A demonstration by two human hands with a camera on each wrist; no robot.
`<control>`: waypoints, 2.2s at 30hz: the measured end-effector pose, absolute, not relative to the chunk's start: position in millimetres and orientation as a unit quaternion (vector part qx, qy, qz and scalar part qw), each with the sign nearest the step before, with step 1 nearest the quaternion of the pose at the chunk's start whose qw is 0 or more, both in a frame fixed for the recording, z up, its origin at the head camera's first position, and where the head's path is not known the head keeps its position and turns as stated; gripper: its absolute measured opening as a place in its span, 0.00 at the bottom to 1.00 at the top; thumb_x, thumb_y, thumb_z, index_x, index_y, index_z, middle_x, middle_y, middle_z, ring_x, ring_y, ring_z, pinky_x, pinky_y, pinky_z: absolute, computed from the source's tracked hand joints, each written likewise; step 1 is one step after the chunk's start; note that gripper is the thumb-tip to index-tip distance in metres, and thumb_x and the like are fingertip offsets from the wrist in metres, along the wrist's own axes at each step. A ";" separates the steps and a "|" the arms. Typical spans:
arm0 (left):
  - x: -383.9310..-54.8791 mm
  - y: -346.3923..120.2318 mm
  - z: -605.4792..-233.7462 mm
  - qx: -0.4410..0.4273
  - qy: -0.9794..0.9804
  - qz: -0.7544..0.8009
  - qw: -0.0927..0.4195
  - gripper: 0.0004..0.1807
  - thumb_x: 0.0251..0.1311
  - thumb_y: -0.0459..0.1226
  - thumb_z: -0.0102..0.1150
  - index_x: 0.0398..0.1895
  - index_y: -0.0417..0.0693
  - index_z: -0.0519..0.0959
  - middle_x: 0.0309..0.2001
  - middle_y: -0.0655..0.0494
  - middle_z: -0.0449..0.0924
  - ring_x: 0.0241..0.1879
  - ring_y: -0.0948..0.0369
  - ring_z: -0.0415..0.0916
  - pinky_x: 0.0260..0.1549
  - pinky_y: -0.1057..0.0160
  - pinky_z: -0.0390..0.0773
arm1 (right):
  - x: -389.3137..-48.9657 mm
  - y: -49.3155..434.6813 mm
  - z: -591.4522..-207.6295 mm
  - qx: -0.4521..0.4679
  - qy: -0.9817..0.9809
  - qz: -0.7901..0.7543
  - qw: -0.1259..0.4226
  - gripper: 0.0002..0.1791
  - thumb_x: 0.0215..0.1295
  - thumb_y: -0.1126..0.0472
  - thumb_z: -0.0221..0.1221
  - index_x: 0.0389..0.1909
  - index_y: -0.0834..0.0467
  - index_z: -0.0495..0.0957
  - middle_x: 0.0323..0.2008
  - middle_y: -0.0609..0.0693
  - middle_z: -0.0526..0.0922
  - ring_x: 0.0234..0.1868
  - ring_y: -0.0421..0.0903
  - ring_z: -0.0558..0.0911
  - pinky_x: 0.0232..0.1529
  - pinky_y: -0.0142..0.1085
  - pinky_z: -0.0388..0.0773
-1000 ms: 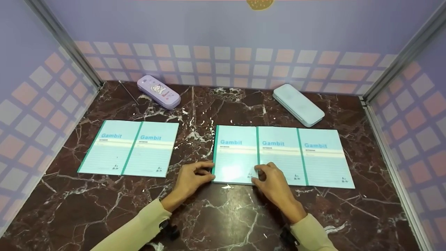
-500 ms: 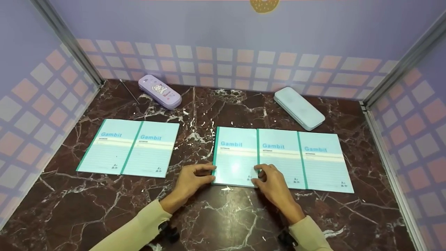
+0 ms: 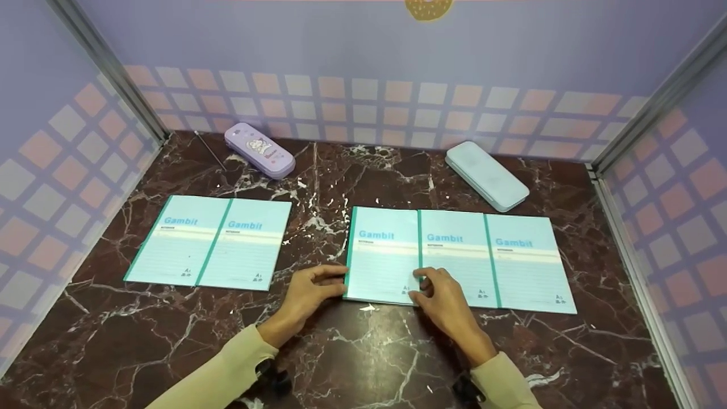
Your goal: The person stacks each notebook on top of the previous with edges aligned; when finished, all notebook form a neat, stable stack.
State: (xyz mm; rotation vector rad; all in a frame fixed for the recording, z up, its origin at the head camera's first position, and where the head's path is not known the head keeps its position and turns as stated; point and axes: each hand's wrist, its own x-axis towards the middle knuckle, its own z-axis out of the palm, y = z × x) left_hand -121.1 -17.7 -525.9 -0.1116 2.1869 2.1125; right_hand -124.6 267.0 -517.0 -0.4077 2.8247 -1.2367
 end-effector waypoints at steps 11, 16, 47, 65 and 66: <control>-119.8 -16.3 -524.8 -0.037 0.724 0.687 0.046 0.20 0.48 0.21 0.76 0.47 0.39 0.89 0.45 0.48 0.89 0.41 0.56 0.86 0.40 0.61 0.88 | -122.9 261.0 -518.1 -0.135 0.908 -0.396 0.001 0.21 0.63 0.73 0.73 0.56 0.68 0.83 0.38 0.54 0.80 0.36 0.51 0.86 0.33 0.35 0.85; -119.4 -18.3 -523.9 -0.049 0.714 0.695 0.063 0.21 0.49 0.20 0.75 0.49 0.38 0.88 0.44 0.47 0.88 0.40 0.57 0.85 0.40 0.61 0.88 | -121.1 258.4 -517.5 -0.138 0.911 -0.388 0.001 0.21 0.62 0.73 0.73 0.56 0.68 0.83 0.38 0.53 0.80 0.36 0.50 0.86 0.34 0.35 0.85; -116.2 -40.3 -516.3 0.194 0.914 0.357 0.011 0.29 0.51 0.23 0.75 0.61 0.34 0.84 0.63 0.37 0.81 0.61 0.41 0.80 0.63 0.46 0.79 | -107.2 246.2 -512.1 -0.253 0.933 -0.253 -0.048 0.28 0.52 0.75 0.78 0.56 0.72 0.84 0.55 0.71 0.84 0.54 0.68 0.83 0.56 0.59 0.83; -127.6 -50.7 -517.9 0.238 0.916 0.322 -0.026 0.34 0.49 0.23 0.77 0.63 0.29 0.80 0.60 0.34 0.82 0.55 0.41 0.81 0.59 0.49 0.83 | -126.1 237.7 -519.5 -0.305 0.918 -0.233 -0.095 0.27 0.49 0.75 0.75 0.54 0.75 0.84 0.53 0.72 0.84 0.50 0.67 0.84 0.50 0.56 0.86; -129.0 -52.0 -517.8 0.238 0.916 0.321 -0.025 0.33 0.50 0.23 0.77 0.63 0.29 0.80 0.60 0.34 0.82 0.55 0.41 0.81 0.59 0.48 0.83 | -128.0 236.4 -519.7 -0.306 0.917 -0.235 -0.095 0.27 0.49 0.75 0.75 0.53 0.75 0.83 0.52 0.73 0.84 0.50 0.67 0.84 0.51 0.56 0.86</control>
